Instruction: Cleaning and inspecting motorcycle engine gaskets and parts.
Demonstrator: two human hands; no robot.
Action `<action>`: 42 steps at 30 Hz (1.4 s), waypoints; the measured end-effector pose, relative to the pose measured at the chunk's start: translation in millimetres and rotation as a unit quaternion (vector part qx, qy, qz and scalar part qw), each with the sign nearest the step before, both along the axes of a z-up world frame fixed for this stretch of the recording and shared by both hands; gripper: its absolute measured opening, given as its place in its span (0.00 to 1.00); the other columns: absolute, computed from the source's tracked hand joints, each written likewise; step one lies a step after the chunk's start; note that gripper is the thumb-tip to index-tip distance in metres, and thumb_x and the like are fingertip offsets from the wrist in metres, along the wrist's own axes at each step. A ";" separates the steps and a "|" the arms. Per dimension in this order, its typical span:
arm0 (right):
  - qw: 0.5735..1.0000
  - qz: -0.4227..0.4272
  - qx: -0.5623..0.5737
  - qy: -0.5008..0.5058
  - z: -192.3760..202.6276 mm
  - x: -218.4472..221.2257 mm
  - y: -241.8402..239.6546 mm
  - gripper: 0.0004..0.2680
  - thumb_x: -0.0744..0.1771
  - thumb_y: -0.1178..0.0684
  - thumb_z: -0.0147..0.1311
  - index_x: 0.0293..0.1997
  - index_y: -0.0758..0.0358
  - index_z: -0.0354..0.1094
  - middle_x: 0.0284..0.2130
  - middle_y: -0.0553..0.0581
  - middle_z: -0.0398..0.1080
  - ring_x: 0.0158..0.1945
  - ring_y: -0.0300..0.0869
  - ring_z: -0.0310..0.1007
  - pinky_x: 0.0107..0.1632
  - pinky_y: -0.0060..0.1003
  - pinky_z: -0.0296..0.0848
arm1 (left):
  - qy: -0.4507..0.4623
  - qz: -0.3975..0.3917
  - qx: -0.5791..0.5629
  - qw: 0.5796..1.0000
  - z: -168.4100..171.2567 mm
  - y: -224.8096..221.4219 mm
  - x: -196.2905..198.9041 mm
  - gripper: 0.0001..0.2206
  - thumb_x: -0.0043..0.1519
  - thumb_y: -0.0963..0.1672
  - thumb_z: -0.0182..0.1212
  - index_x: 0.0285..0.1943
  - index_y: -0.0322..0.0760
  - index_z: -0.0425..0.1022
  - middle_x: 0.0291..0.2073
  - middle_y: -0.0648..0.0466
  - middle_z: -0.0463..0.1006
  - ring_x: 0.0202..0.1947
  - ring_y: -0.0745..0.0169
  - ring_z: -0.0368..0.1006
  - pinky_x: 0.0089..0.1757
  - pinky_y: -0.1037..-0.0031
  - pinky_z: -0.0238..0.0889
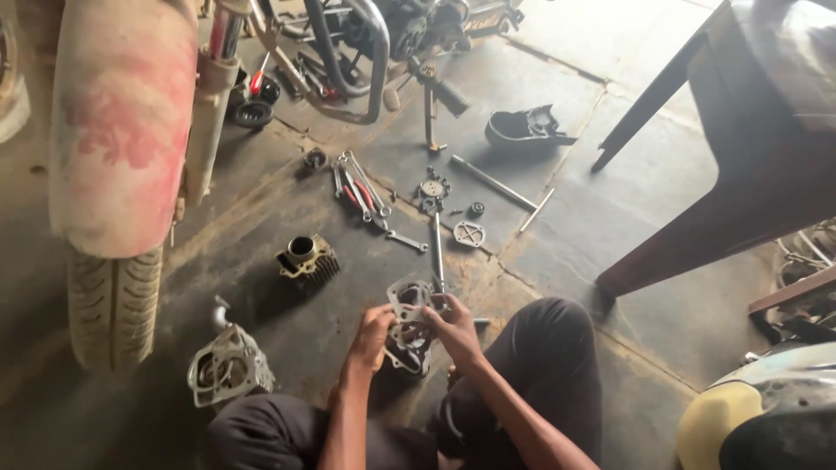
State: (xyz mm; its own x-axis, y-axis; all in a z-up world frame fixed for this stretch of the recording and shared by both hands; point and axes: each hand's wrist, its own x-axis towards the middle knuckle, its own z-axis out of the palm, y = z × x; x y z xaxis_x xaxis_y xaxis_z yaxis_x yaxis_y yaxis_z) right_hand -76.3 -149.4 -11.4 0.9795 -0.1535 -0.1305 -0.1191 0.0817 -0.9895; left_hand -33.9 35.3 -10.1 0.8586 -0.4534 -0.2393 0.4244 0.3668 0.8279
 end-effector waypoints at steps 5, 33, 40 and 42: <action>0.997 0.037 0.067 0.029 -4.9 20.1 -3.8 0.10 0.70 0.52 0.55 0.49 0.70 0.69 0.30 0.55 0.75 0.28 0.36 0.75 0.29 0.30 0.73 | 0.024 0.039 0.016 0.999 8.1 3.3 0.4 0.13 0.59 0.36 0.52 0.48 0.24 0.80 0.36 0.45 0.82 0.31 0.62 0.79 0.33 0.75 0.75; 0.891 0.133 -0.405 0.158 -24.6 1.3 33.1 0.11 0.65 0.53 0.54 0.51 0.61 0.75 0.41 0.68 0.80 0.40 0.54 0.81 0.44 0.47 0.77 | 0.012 0.296 0.114 0.948 9.9 11.3 16.3 0.13 0.64 0.41 0.56 0.46 0.21 0.81 0.36 0.44 0.83 0.32 0.63 0.78 0.35 0.74 0.75; 0.965 -0.010 -0.151 0.215 -17.8 22.2 -26.9 0.07 0.65 0.54 0.56 0.44 0.58 0.75 0.36 0.60 0.79 0.32 0.43 0.78 0.33 0.37 0.79 | 0.013 0.301 0.110 0.947 13.1 15.6 18.2 0.12 0.63 0.41 0.57 0.47 0.24 0.82 0.37 0.46 0.84 0.35 0.65 0.78 0.40 0.74 0.76; 0.992 -0.079 0.079 0.051 -26.4 23.4 -48.0 0.08 0.66 0.55 0.51 0.40 0.70 0.71 0.34 0.64 0.75 0.28 0.46 0.73 0.26 0.38 0.75 | -0.002 0.269 0.162 0.949 8.0 14.1 19.0 0.12 0.63 0.42 0.57 0.45 0.24 0.83 0.35 0.45 0.84 0.34 0.65 0.78 0.41 0.74 0.79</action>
